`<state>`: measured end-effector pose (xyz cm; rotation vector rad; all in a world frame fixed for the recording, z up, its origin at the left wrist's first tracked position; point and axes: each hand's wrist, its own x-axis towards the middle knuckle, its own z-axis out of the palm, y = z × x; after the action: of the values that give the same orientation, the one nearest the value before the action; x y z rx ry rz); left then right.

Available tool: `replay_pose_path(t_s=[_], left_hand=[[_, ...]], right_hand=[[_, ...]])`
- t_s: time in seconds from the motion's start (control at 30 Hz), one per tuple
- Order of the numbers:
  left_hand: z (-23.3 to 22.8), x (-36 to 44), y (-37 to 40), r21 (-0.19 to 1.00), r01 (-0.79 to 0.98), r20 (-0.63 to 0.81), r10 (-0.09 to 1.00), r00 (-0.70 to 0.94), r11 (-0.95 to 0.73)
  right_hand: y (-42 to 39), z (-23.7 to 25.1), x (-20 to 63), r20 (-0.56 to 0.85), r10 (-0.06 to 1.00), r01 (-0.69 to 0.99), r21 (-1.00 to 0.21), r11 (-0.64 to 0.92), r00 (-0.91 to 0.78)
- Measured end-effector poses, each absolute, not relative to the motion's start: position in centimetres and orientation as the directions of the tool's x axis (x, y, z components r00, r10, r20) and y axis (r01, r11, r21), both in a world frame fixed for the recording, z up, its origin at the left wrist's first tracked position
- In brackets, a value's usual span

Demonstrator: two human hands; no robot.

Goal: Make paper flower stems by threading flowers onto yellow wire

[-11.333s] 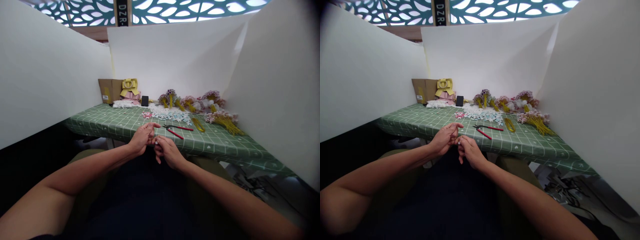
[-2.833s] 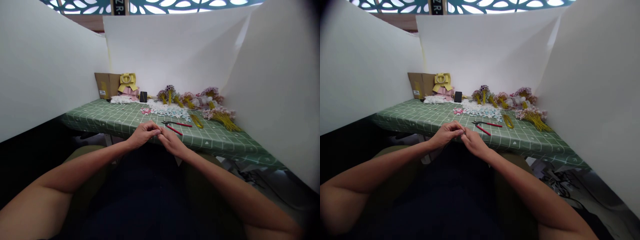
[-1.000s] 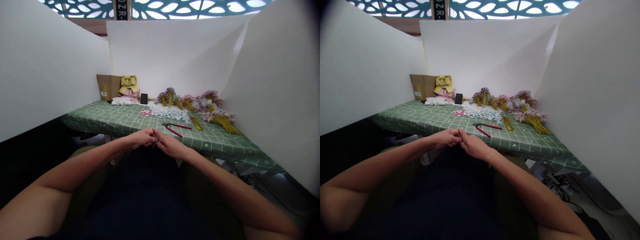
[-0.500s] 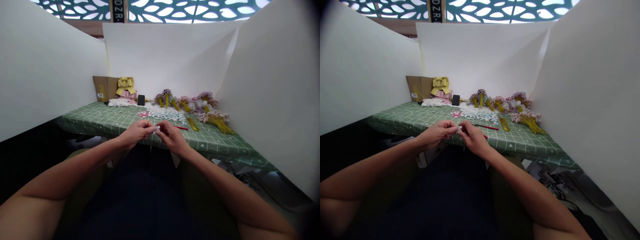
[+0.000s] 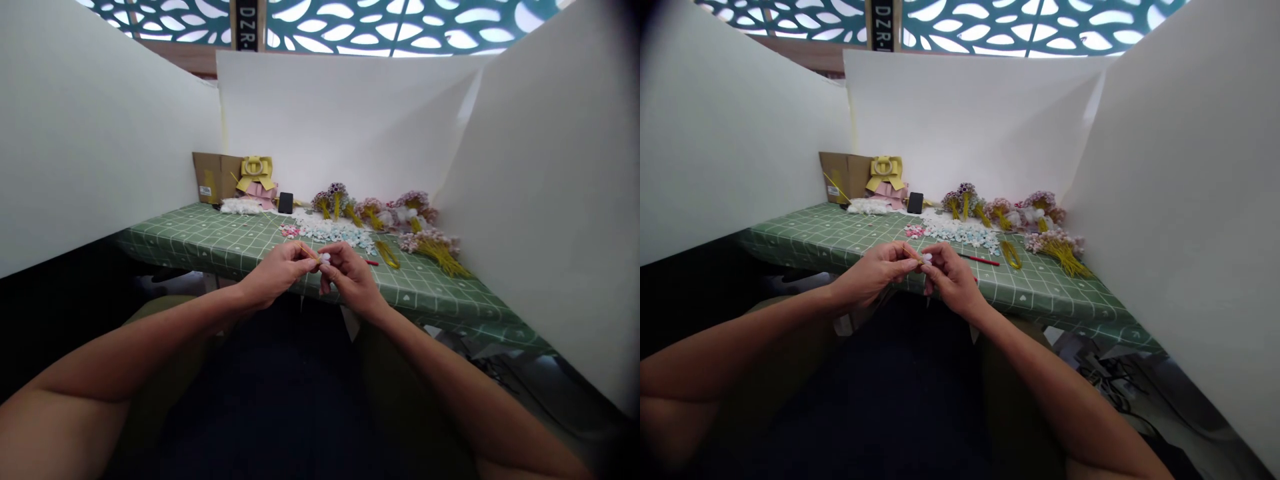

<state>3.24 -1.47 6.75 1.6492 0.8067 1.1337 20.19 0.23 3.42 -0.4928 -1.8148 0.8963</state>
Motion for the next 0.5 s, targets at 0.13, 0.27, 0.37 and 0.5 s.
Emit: replay_pose_path(t_s=[0.13,0.27,0.37,0.5], left_hand=[[7.12,3.21,-1.82,0.940,0.018,0.312,0.878,0.364,-0.341],[7.21,3.21,-1.93,0.950,0.041,0.276,0.891,0.360,-0.311],[7.18,3.36,-2.01,0.967,0.004,0.236,0.901,0.365,-0.256],[7.05,3.56,-2.05,0.989,-0.030,0.147,0.917,0.370,-0.147]], right_hand=[[0.10,3.23,20.12,0.613,0.697,-0.011,-0.754,0.657,-0.373],[0.17,2.89,20.16,0.647,0.681,0.044,-0.713,0.700,-0.344],[0.16,2.75,20.20,0.673,0.664,0.087,-0.678,0.730,-0.326],[0.12,2.58,20.24,0.689,0.654,0.118,-0.655,0.747,-0.314]])
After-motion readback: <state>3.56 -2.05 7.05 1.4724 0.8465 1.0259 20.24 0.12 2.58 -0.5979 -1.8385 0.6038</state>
